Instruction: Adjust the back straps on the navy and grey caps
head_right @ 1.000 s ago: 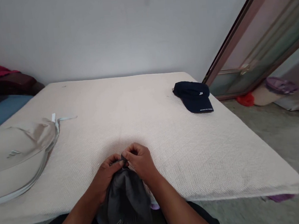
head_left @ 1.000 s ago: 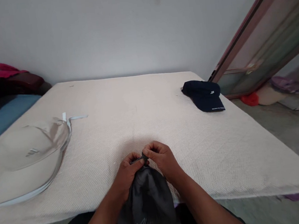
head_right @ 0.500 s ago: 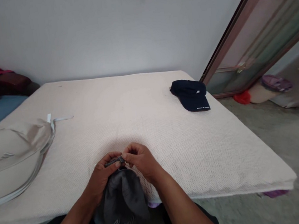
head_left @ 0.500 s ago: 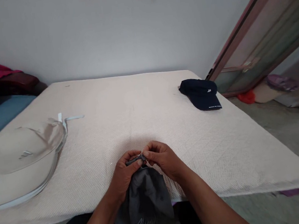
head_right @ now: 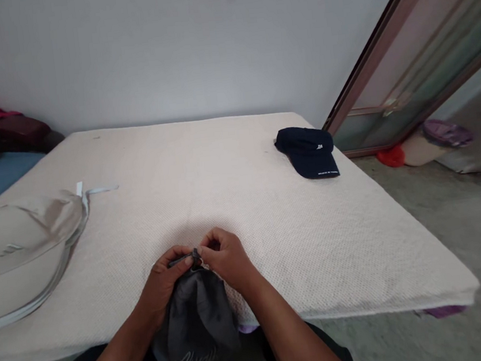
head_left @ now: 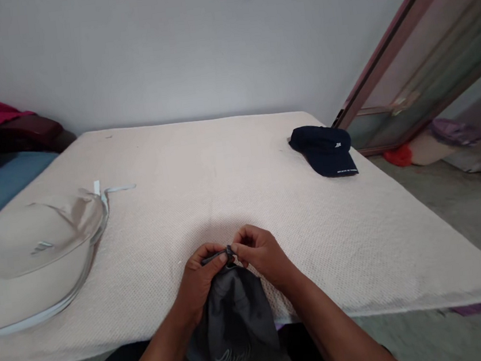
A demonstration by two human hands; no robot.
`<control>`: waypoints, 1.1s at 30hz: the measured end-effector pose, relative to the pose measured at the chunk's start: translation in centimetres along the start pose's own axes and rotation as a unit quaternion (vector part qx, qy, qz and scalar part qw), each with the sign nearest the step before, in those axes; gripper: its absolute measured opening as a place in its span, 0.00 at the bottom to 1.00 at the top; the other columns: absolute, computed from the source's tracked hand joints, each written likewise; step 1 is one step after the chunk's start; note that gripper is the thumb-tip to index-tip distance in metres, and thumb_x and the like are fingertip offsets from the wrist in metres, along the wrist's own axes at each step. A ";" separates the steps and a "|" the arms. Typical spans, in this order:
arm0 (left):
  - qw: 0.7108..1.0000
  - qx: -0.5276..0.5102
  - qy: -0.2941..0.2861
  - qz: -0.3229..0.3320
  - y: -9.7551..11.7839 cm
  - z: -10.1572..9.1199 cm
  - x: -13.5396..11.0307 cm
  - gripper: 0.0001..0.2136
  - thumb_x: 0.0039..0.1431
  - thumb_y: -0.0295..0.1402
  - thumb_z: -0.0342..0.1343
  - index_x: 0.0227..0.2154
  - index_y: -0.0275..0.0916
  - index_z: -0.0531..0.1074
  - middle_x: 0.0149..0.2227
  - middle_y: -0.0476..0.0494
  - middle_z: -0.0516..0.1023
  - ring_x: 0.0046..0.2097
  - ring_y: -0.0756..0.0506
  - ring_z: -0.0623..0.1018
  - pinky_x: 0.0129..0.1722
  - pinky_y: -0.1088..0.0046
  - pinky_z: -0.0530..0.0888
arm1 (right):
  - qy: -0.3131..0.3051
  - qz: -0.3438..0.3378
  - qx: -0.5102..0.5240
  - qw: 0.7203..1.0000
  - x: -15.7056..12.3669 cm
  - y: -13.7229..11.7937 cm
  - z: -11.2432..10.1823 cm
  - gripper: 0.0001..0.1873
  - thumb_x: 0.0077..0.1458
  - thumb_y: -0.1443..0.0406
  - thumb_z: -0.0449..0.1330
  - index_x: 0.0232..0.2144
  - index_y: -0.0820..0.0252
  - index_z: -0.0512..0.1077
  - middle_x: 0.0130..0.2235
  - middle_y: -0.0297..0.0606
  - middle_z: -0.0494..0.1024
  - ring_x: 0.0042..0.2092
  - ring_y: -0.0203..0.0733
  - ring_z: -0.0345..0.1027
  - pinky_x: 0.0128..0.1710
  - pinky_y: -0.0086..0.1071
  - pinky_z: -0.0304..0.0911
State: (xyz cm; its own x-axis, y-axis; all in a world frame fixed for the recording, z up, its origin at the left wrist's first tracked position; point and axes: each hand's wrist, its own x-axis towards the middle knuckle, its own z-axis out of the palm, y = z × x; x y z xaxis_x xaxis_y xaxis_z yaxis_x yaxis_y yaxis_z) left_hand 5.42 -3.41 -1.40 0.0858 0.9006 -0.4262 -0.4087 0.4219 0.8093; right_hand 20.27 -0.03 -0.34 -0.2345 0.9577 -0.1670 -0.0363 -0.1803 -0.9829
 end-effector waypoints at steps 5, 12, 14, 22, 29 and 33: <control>1.000 0.015 0.003 0.003 0.0 -0.1 0.1 0.10 0.45 0.32 0.65 0.31 0.39 0.72 0.28 0.52 0.77 0.28 0.52 0.75 0.29 0.78 0.69 | -0.014 -0.004 -0.002 1.000 -0.1 0.0 0.0 0.05 0.45 0.67 0.61 0.24 0.61 0.67 0.22 0.29 0.68 0.23 0.31 0.61 0.24 0.27 0.57; 1.000 0.018 0.012 -0.004 0.0 -0.1 -0.1 0.11 0.44 0.34 0.66 0.31 0.40 0.72 0.26 0.53 0.76 0.26 0.51 0.74 0.28 0.77 0.69 | -0.062 0.000 0.045 0.997 -0.2 0.0 -0.3 0.06 0.44 0.66 0.62 0.26 0.61 0.69 0.23 0.29 0.68 0.24 0.30 0.60 0.23 0.26 0.56; 1.000 0.016 0.010 -0.003 0.0 -0.1 0.0 0.12 0.44 0.34 0.66 0.31 0.40 0.72 0.26 0.52 0.77 0.26 0.51 0.74 0.28 0.77 0.70 | -0.060 0.003 0.040 0.997 -0.1 0.0 -0.4 0.06 0.45 0.66 0.62 0.24 0.61 0.68 0.22 0.29 0.68 0.23 0.30 0.60 0.23 0.26 0.57; 1.000 0.028 -0.001 0.002 -0.3 -0.3 0.2 0.11 0.46 0.33 0.65 0.32 0.39 0.72 0.28 0.51 0.78 0.28 0.50 0.75 0.30 0.76 0.70 | -0.001 0.010 0.013 1.000 -0.1 0.1 0.0 0.05 0.46 0.67 0.58 0.22 0.60 0.64 0.19 0.29 0.68 0.21 0.32 0.60 0.21 0.27 0.56; 0.999 0.047 0.014 0.011 -0.2 -0.1 0.2 0.10 0.44 0.34 0.65 0.31 0.39 0.72 0.28 0.51 0.78 0.28 0.51 0.75 0.30 0.76 0.69 | 0.031 -0.003 -0.030 0.999 0.0 0.5 0.4 0.06 0.46 0.66 0.58 0.21 0.60 0.64 0.20 0.30 0.68 0.21 0.32 0.59 0.22 0.27 0.55; 0.998 0.064 0.024 0.016 -0.1 -0.1 0.3 0.11 0.43 0.35 0.65 0.30 0.39 0.73 0.27 0.52 0.77 0.28 0.51 0.74 0.30 0.77 0.69 | 0.044 -0.010 -0.044 0.998 -0.1 0.6 0.7 0.05 0.45 0.66 0.58 0.21 0.59 0.65 0.19 0.30 0.67 0.22 0.33 0.59 0.23 0.28 0.55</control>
State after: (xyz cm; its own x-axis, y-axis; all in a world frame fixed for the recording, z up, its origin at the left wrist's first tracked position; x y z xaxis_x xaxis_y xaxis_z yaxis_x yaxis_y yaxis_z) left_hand 5.36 -3.24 -1.65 0.0304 0.9089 -0.4158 -0.2918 0.4060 0.8660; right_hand 19.58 -0.41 -0.81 -0.1487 0.9776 -0.1487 0.0461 -0.1433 -0.9886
